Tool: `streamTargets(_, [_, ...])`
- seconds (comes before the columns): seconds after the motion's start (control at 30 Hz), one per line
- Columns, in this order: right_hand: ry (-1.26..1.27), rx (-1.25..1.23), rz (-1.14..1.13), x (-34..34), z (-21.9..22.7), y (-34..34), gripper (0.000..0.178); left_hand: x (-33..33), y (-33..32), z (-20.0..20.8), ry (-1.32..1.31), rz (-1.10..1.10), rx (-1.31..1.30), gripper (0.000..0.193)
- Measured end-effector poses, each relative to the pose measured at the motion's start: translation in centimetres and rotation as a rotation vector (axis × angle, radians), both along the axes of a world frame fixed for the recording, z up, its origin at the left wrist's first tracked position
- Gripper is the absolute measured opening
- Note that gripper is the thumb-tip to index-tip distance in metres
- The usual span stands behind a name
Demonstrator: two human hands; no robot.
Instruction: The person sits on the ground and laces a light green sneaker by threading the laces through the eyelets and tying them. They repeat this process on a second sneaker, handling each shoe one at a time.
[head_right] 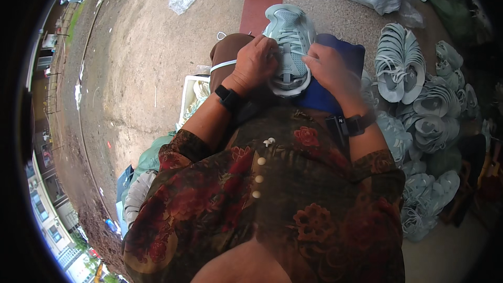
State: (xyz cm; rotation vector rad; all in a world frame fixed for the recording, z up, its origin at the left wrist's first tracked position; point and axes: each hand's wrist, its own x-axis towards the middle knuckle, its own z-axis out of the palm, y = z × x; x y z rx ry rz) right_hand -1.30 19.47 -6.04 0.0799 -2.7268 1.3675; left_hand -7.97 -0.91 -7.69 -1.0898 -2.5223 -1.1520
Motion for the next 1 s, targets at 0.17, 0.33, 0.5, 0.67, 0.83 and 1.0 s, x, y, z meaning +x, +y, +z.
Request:
streamTargets(0.17, [-0.005,0.014,0.008,0.4,0.4,-0.1,0.02,0.4,-0.6,1.0,0.067,-0.157,0.018,0.013])
streamTargets(0.33, [-0.075,0.016,-0.003,0.6,0.7,-0.2,0.019,0.9,-0.8,1.2,0.025,-0.092,-0.048,0.014])
streamTargets(0.5, [-0.007,0.082,-0.004,0.1,0.6,-0.8,0.018,1.0,0.7,1.6,-0.152,0.081,-0.3,0.019])
streamTargets(0.67, [0.028,0.313,-0.043,-0.2,1.4,-1.5,0.019,0.1,1.8,2.3,-0.118,0.068,-0.448,0.022])
streamTargets(0.83, [0.001,0.422,-0.028,-0.5,2.1,-1.7,0.02,-1.5,1.7,3.6,-0.093,-0.047,-0.54,0.016])
streamTargets(1.0, [-0.038,0.442,-0.018,-0.4,2.4,-1.8,0.02,-2.7,2.0,2.9,0.006,-0.102,-0.692,0.017])
